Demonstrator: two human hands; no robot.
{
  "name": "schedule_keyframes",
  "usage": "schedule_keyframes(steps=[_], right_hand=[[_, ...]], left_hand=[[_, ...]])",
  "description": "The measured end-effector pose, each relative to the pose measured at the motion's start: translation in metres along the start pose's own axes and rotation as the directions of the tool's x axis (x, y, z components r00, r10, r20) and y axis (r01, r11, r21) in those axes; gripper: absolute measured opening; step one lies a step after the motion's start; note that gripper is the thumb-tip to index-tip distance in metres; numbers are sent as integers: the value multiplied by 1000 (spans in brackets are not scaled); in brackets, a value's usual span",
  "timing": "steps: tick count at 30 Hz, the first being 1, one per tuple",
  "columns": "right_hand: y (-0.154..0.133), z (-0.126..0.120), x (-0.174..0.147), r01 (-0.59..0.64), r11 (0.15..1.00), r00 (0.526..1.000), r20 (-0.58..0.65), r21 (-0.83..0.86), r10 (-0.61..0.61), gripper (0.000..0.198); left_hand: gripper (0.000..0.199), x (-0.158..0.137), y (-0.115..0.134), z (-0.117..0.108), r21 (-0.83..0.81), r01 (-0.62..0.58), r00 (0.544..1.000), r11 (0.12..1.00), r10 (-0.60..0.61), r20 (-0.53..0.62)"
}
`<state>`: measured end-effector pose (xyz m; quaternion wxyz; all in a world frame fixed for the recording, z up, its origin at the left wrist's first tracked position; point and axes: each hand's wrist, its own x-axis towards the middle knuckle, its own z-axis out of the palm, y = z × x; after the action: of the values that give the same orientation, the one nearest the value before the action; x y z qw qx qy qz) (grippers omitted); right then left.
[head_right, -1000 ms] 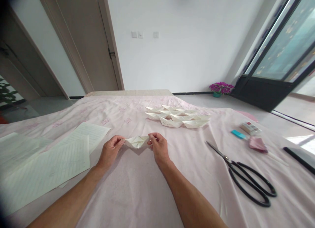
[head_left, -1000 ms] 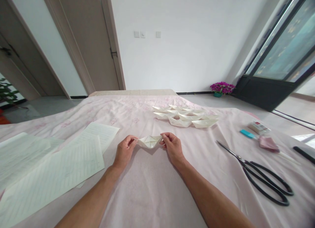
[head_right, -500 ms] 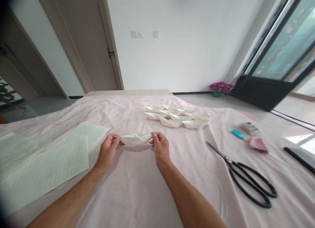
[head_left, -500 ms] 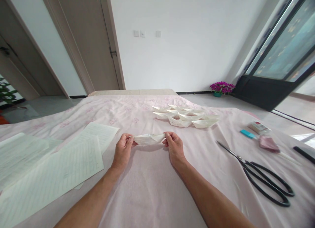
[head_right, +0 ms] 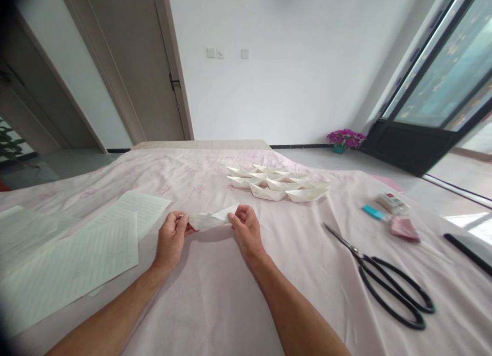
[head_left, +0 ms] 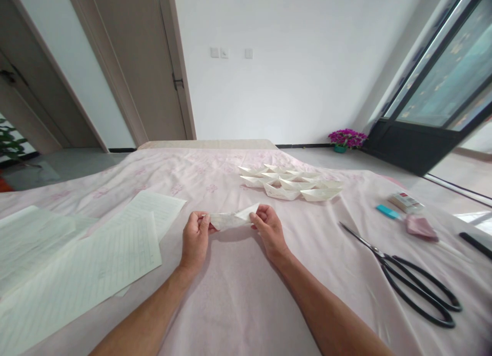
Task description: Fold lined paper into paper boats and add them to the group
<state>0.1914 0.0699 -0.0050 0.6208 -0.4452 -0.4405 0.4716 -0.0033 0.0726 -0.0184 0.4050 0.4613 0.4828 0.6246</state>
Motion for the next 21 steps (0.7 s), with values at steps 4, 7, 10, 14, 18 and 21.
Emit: schedule_keyframes(steps=[4,7,10,14,18,21], right_hand=[[-4,4,-3,-82,996,992,100,33,79,36],[-1,3,-1,-83,997,993,84,11,81,29],[4,2,1,-62,998,997,43,18,61,30],[6,4,1,-52,998,999,-1,38,52,34],[5,6,0,-48,999,997,-51,17,49,39],[3,6,0,-52,999,997,-62,7,52,39]], left_hand=[[35,-2,4,1,35,-21,1000,999,20,22],[36,-3,5,1,15,-24,999,1000,23,26],[37,-3,4,1,-55,-8,1000,998,10,22],[37,-3,6,2,-144,34,999,989,-30,25],[39,-4,12,5,-198,76,997,977,-74,20],[40,-4,15,5,-262,127,992,957,-117,52]])
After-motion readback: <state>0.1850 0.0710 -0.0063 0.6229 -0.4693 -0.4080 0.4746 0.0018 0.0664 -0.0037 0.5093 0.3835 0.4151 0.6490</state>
